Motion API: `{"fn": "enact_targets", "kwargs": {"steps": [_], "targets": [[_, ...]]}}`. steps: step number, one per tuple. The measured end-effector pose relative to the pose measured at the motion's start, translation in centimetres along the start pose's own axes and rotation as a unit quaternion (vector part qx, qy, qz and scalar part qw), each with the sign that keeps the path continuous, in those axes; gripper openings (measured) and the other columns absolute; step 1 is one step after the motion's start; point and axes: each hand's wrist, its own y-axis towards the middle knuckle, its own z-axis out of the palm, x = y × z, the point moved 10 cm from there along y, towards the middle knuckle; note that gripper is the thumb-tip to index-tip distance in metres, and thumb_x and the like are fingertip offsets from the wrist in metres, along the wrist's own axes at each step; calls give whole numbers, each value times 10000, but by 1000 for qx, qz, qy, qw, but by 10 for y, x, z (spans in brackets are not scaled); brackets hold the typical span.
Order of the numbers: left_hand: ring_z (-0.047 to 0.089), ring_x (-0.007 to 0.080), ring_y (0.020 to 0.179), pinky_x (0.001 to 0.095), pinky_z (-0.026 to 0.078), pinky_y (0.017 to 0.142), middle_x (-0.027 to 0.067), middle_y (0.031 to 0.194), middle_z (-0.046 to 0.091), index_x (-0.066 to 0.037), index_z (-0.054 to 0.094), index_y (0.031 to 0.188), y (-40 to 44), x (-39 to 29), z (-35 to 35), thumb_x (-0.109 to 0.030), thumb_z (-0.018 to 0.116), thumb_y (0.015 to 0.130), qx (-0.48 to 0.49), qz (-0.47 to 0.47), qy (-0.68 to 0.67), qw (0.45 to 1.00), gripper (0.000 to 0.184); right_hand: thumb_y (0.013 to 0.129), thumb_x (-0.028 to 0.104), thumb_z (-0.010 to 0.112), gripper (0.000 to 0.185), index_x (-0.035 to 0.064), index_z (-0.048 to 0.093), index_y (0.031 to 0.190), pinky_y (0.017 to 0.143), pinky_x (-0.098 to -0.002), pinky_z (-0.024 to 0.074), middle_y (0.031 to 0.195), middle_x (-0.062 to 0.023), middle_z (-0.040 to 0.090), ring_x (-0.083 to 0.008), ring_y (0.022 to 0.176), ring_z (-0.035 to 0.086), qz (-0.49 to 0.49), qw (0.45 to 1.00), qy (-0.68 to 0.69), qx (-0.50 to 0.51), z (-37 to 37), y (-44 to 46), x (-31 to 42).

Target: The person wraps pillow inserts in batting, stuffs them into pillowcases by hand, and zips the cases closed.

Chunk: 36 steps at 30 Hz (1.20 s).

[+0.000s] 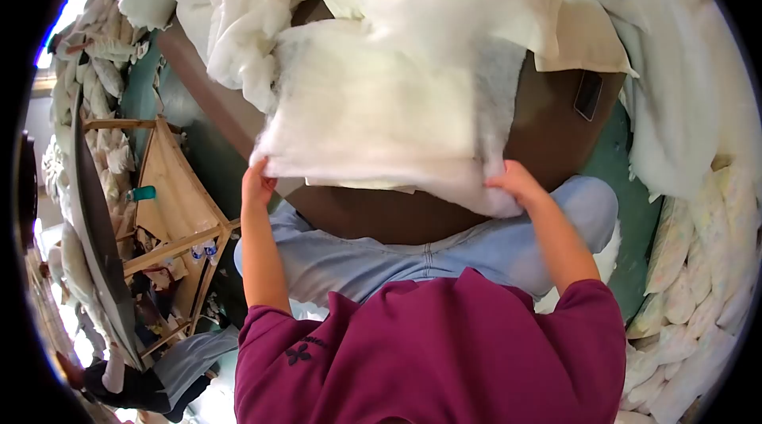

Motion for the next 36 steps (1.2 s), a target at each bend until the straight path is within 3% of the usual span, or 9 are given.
{"fn": "enact_targets", "kwargs": {"steps": [3, 9, 11, 15, 21, 27, 31, 33, 36], "targets": [[685, 135, 790, 211, 542, 535, 55, 1022, 693, -29, 585, 1142, -14, -20, 19, -174, 569, 920, 63, -31, -127, 989, 266, 848, 210, 629, 457, -50, 559, 1218, 899, -374, 521, 1114, -162, 656, -266, 983, 659, 30, 950, 292, 111, -3, -17, 47], [367, 374, 1332, 491, 275, 1141, 247, 1410, 401, 25, 453, 1305, -54, -46, 136, -286, 504, 956, 345, -22, -333, 877, 471, 937, 424, 431, 565, 117, 421, 1411, 1104, -440, 294, 1431, -96, 452, -270, 1322, 409, -273, 743, 569, 221, -46, -16, 112], [462, 352, 1253, 469, 380, 1072, 225, 1374, 445, 7, 474, 1264, -50, -37, 155, -234, 547, 934, 329, 7, -254, 910, 416, 923, 434, 402, 535, 159, 465, 1377, 1137, -486, 194, 1458, -50, 419, -274, 1363, 340, -193, 720, 664, 66, -27, -22, 117], [590, 215, 954, 337, 504, 799, 114, 1099, 586, -19, 512, 1124, -16, -11, 102, -112, 629, 879, -57, 181, 35, 981, 287, 844, 107, 467, 336, 74, 540, 1170, 976, -491, 445, 1172, -104, 591, -288, 1149, 536, -61, 714, 693, -84, -20, 71, 21], [566, 324, 1019, 429, 449, 926, 138, 1160, 554, -42, 565, 1107, -209, 9, 268, -208, 712, 786, 237, 623, 539, 514, 391, 781, -36, 552, 251, 46, 583, 1016, 752, -339, 540, 982, -42, 620, -211, 872, 607, -53, 856, 513, 39, 71, 56, 21], [564, 311, 1078, 452, 434, 943, 115, 1198, 561, -72, 609, 1112, -211, 44, 275, -155, 674, 775, 207, 708, 491, 464, 353, 805, 231, 735, 341, 158, 595, 1107, 713, -271, 448, 1052, 19, 626, -139, 972, 585, -29, 922, 379, -75, 75, -16, 68], [615, 280, 873, 399, 473, 788, 108, 977, 654, -76, 617, 1073, -162, 22, 286, -140, 608, 847, 181, 609, 501, 587, 235, 824, 291, 739, 312, 160, 588, 1064, 547, -264, 459, 971, 24, 636, -126, 822, 612, 44, 849, 521, -81, 72, -46, 65], [605, 300, 730, 380, 471, 686, 118, 808, 648, -67, 621, 1044, -118, 23, 287, -153, 578, 896, 219, 369, 470, 772, 177, 832, 304, 733, 252, 169, 582, 982, 427, -241, 300, 893, 38, 623, -89, 641, 521, 54, 843, 533, -48, 71, -58, 60], [601, 322, 710, 372, 467, 666, 147, 783, 648, -47, 634, 1008, -96, 42, 299, -226, 596, 904, 328, 182, 545, 750, 211, 832, 300, 730, 240, 169, 574, 960, 423, -240, 253, 871, 42, 612, -82, 609, 477, 33, 828, 559, -24, 59, -68, 62]]}}
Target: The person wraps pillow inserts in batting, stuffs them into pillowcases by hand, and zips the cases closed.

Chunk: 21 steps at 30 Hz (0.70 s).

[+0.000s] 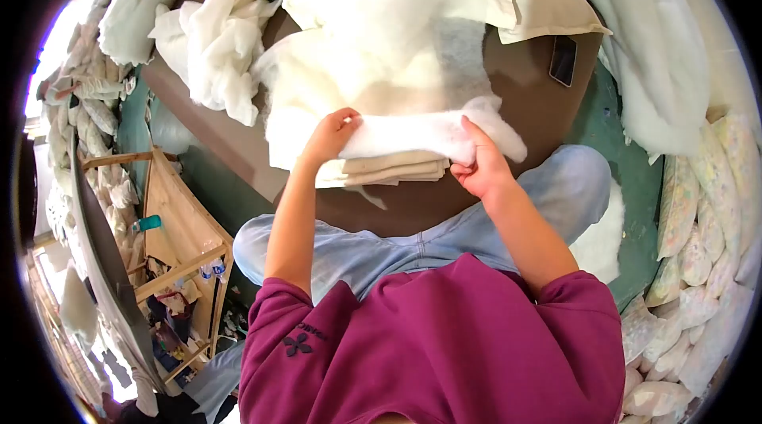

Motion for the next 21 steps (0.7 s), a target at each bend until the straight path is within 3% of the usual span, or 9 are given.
{"fn": "enact_targets", "kwargs": {"steps": [2, 5, 7, 9, 11, 12, 15, 19, 21], "targets": [[605, 333, 802, 383, 476, 736, 153, 893, 657, -37, 616, 1060, -2, 4, 17, -264, 650, 866, 129, -59, 83, 986, 301, 828, 291, 730, 257, 165, 572, 986, 445, -237, 280, 901, 43, 606, -81, 638, 489, -21, 999, 21, 12, -9, 1, 12], [601, 272, 799, 391, 469, 718, 119, 947, 638, -50, 589, 1117, -11, -21, -4, -198, 678, 835, -155, 112, 207, 959, 331, 836, 281, 718, 234, 157, 578, 977, 460, -244, 295, 899, 28, 605, -97, 639, 483, -12, 998, 61, 25, -14, -3, 10], [593, 336, 859, 428, 473, 775, 102, 976, 633, -51, 588, 1039, -68, -111, -11, -115, 722, 737, -352, 249, 325, 842, 337, 869, 220, 665, 182, 113, 596, 999, 576, -248, 448, 986, -24, 638, -145, 771, 585, -26, 990, 74, 117, 8, -19, 4], [598, 277, 825, 395, 477, 743, 120, 917, 627, -36, 589, 908, -105, -122, 17, -109, 695, 788, -330, 315, 204, 866, 176, 884, 190, 634, 173, 86, 603, 1019, 674, -268, 524, 1037, -53, 648, -178, 864, 628, -30, 983, 78, 160, 24, -36, -5], [599, 204, 813, 366, 481, 719, 98, 874, 634, -54, 572, 794, -105, -80, 62, -134, 652, 858, -165, 44, -58, 984, 131, 908, 105, 568, 152, 50, 602, 1046, 769, -276, 556, 1046, -66, 659, -175, 907, 651, -15, 979, 91, 182, 21, -45, -21], [615, 194, 820, 350, 486, 706, 81, 931, 642, -52, 579, 868, -101, -43, 104, -213, 612, 892, -82, -25, -234, 968, 166, 911, 90, 561, 144, 47, 602, 1041, 758, -269, 556, 1019, -63, 665, -167, 883, 654, -13, 980, 87, 178, 22, -52, -28], [621, 212, 936, 361, 499, 786, 78, 1138, 619, -43, 546, 1154, -100, -18, 193, -465, 453, 948, 93, -215, -604, 762, 479, 922, 102, 584, 57, 82, 603, 972, 578, -251, 517, 753, -12, 620, -131, 662, 617, 0, 982, 13, 187, 20, -52, -48], [527, 321, 1092, 454, 483, 808, 129, 1322, 492, -75, 426, 1352, -89, -82, 180, -556, 301, 959, 137, -77, -847, 507, 634, 927, 185, 616, 102, 108, 551, 914, 466, -252, 377, 623, 22, 469, -113, 524, 469, -7, 1000, -4, 12, -20, -41, -73], [444, 359, 1238, 510, 402, 976, 146, 1402, 429, -77, 395, 1383, -83, -71, 179, -585, 261, 955, 81, -88, -845, 521, 677, 928, 200, 620, 124, 110, 537, 912, 454, -254, 349, 604, 26, 438, -111, 504, 434, -44, 998, -17, -32, -38, -33, -73]]}}
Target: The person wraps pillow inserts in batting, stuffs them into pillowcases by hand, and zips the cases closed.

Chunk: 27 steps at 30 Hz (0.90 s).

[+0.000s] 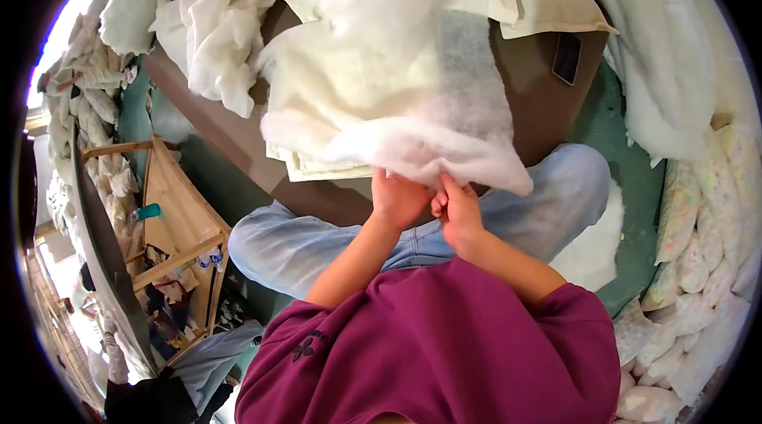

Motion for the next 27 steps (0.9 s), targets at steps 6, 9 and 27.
{"fn": "enact_targets", "kwargs": {"steps": [6, 9, 27], "targets": [[425, 344, 1291, 526, 324, 1073, 153, 1417, 430, -58, 383, 1389, -21, -4, -12, -544, 308, 975, -138, 35, -38, 989, 643, 926, 262, 620, 172, 103, 562, 894, 465, -272, 372, 606, 12, 487, -117, 528, 482, -40, 998, -52, -20, -25, 8, 12], [501, 324, 1214, 504, 416, 1000, 138, 1339, 507, -55, 415, 1357, -12, -14, -47, -367, 476, 971, -114, 105, 176, 972, 500, 938, 252, 574, 174, 88, 572, 879, 496, -274, 398, 700, -25, 605, -149, 566, 551, 195, 928, -296, 114, 5, -35, -16], [645, 195, 846, 329, 562, 602, 75, 1053, 623, -51, 534, 1116, -156, -28, -95, -99, 658, 878, -331, 103, 280, 895, 272, 838, 418, 624, 322, 99, 644, 879, 751, -435, 477, 919, -99, 645, -323, 883, 601, -449, 456, -768, 27, 74, 182, 149]]}}
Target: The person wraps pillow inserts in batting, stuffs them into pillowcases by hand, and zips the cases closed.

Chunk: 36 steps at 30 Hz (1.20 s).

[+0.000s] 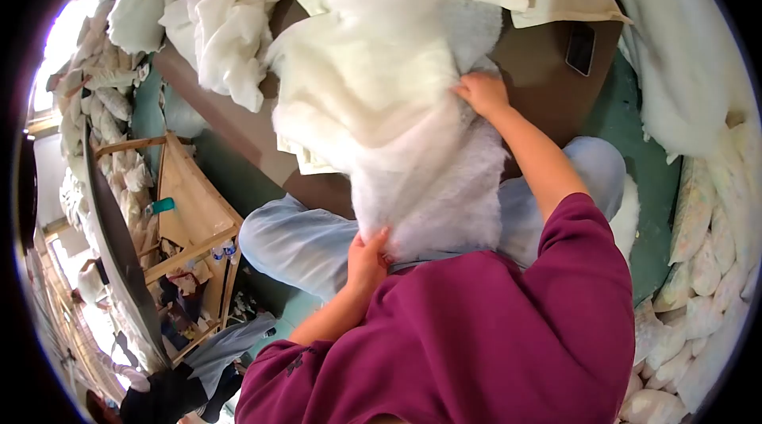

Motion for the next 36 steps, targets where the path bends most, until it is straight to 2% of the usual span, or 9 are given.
{"fn": "enact_targets", "kwargs": {"steps": [6, 11, 14, 16, 19, 22, 24, 31, 36], "targets": [[633, 175, 923, 311, 541, 736, 58, 1112, 630, -64, 549, 1023, 18, 4, 40, -51, 617, 895, 159, -13, 100, 982, 146, 839, 316, 597, 298, 90, 631, 1030, 824, -454, 480, 1066, -149, 642, -347, 1025, 588, 247, 966, -71, -10, -39, 12, -36], [623, 197, 975, 346, 536, 831, 95, 1165, 611, -55, 533, 1136, 88, -2, 41, -37, 573, 916, 111, 0, 14, 994, 224, 792, 185, 643, 366, 78, 600, 1139, 896, -432, 455, 1171, -133, 591, -316, 1128, 533, -39, 974, -39, -220, -115, -15, 93], [622, 205, 990, 346, 523, 848, 107, 1179, 602, -53, 513, 1162, 113, -29, 45, -54, 532, 941, 52, 52, -80, 994, 222, 764, 138, 656, 297, 83, 639, 1055, 887, -422, 462, 1102, -100, 623, -299, 1051, 571, -214, 963, 161, -32, -84, -58, 181], [620, 187, 982, 326, 523, 819, 78, 1130, 614, -65, 517, 1153, 137, -39, 42, -62, 549, 937, 60, 94, -132, 985, 218, 763, 153, 646, 240, 99, 663, 996, 865, -421, 475, 1038, -86, 648, -290, 991, 603, -376, 908, 183, -8, -69, -87, 242], [616, 192, 996, 328, 514, 829, 73, 1121, 613, -58, 505, 1186, 148, -55, 37, -62, 539, 944, 32, 117, -174, 977, 244, 771, 167, 627, 239, 86, 678, 991, 826, -409, 498, 950, -102, 663, -301, 921, 626, -395, 905, 145, -58, -28, -73, 264], [594, 235, 1068, 358, 506, 878, 123, 1215, 583, -28, 472, 1254, 140, -68, 25, -36, 494, 948, -42, 111, -190, 974, 307, 807, 172, 591, 246, 47, 684, 997, 799, -398, 508, 898, -127, 663, -333, 897, 626, -109, 978, 159, 84, 46, -9, 194], [581, 241, 1088, 362, 504, 889, 133, 1245, 563, -23, 465, 1268, 143, -78, 14, -34, 495, 947, -41, 133, -218, 966, 322, 889, 200, 577, 238, 19, 679, 1006, 687, -311, 475, 853, -30, 676, -132, 752, 596, 95, 901, 391, 161, 87, 16, 150], [574, 208, 1036, 347, 514, 872, 103, 1171, 567, -6, 471, 1252, 163, -120, 24, -79, 570, 931, -6, 169, -212, 962, 344, 936, 183, 541, 325, -8, 607, 1190, 854, -255, 438, 1065, -27, 644, -105, 956, 556, 189, 845, 446, 227, 73, -5, 151], [534, 135, 871, 282, 485, 738, 26, 993, 569, -50, 514, 1199, 182, -145, 34, -176, 672, 888, -45, 211, -125, 968, 370, 922, 114, 529, 391, -9, 523, 1293, 953, -278, 418, 1203, -57, 606, -137, 1105, 537, 44, 804, 509, 305, 93, -11, 173]]}}
